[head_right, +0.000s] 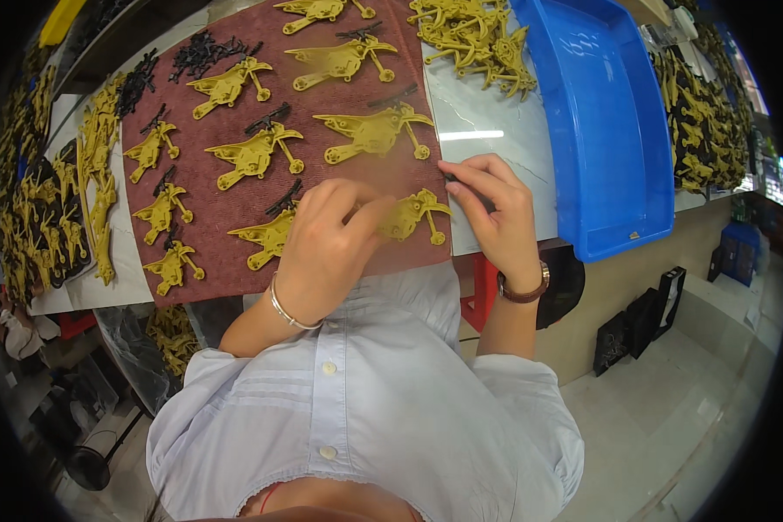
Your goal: The person assembles toy motorcycles by arranging motorcycle frames on a work mat, attaching black handlebars onto the frames, and then fitting wheels onto each motorcycle frame by hand.
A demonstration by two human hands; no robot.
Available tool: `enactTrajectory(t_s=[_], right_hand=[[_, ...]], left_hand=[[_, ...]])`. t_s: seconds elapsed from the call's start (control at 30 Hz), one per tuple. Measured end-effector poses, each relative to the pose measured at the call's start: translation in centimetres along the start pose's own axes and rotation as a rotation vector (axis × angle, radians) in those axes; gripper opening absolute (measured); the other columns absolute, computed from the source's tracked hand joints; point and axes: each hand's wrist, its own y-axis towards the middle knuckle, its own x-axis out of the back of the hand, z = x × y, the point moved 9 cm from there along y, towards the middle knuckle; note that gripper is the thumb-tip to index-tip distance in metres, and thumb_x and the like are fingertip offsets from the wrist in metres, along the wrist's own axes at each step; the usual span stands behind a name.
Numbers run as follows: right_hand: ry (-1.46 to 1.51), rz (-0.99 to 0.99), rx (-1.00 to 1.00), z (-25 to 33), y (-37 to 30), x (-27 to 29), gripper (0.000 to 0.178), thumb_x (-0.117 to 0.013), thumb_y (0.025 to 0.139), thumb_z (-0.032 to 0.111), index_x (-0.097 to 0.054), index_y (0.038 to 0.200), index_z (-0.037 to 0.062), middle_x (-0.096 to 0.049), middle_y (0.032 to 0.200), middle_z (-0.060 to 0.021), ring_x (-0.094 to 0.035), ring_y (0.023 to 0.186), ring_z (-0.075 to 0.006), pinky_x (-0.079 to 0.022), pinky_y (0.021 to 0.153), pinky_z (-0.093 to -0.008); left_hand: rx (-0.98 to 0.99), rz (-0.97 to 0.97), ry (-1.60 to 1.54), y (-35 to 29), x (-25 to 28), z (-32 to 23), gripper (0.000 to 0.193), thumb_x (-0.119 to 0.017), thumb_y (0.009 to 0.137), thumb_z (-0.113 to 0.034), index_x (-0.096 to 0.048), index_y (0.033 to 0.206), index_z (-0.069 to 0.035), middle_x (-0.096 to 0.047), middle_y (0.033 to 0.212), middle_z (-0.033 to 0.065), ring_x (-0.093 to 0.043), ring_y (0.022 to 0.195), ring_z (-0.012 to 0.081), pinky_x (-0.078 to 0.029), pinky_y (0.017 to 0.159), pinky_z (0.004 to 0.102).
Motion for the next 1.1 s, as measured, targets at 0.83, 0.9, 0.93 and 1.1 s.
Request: enactTrajectory(t_s=[0.83,0.9,0.93,1.1], right_hand=[[0.125,0.046,-0.129,0.0,1.1,-1.8,0.016,-0.075,0.077,0.004,-0.072,0.092,0.0007,-0.067,0.085,-0.0091,-0.063,0.076,-0.0145,-0.049,0.067,-0.0248],[0.136,0.067,-0.17,-0.6,1.0,-1.9,0.016,-0.075,0.077,0.005,-0.073,0.093,0.0008,-0.067,0.085,-0.0084,-0.062,0.074,-0.0134,-0.049,0.066,-0.0241],[0.18,0.066,-0.163,-0.6,1.1,-1.8,0.017,-0.075,0.077,0.005,-0.073,0.094,0.001,-0.067,0.086,-0.0079,-0.061,0.074,-0.0128,-0.048,0.066,-0.0234],[0.252,0.159,-0.177,-0.8,1.3,-2.0,0.019,-0.075,0.078,0.005,-0.073,0.097,0.0018,-0.066,0.09,-0.0071,-0.06,0.075,-0.0117,-0.046,0.065,-0.0217]], left_hand=[[0.069,0.019,-0.068,0.6,-0.2,0.4,0.037,-0.071,0.06,0.001,-0.065,0.097,-0.001,-0.057,0.094,0.011,-0.057,0.092,0.03,-0.048,0.076,0.0386],[0.022,0.018,-0.035,0.6,-0.2,0.1,0.025,-0.062,0.07,-0.005,-0.063,0.094,0.002,-0.054,0.092,0.011,-0.055,0.091,0.0259,-0.049,0.077,0.035],[0.024,0.019,-0.039,0.6,-0.3,0.2,0.025,-0.062,0.07,-0.005,-0.063,0.094,0.002,-0.054,0.092,0.011,-0.055,0.091,0.0259,-0.049,0.077,0.035],[0.022,0.014,-0.046,0.6,-0.2,0.2,0.025,-0.062,0.07,-0.005,-0.062,0.094,0.002,-0.054,0.093,0.0112,-0.055,0.091,0.0261,-0.048,0.078,0.0357]])
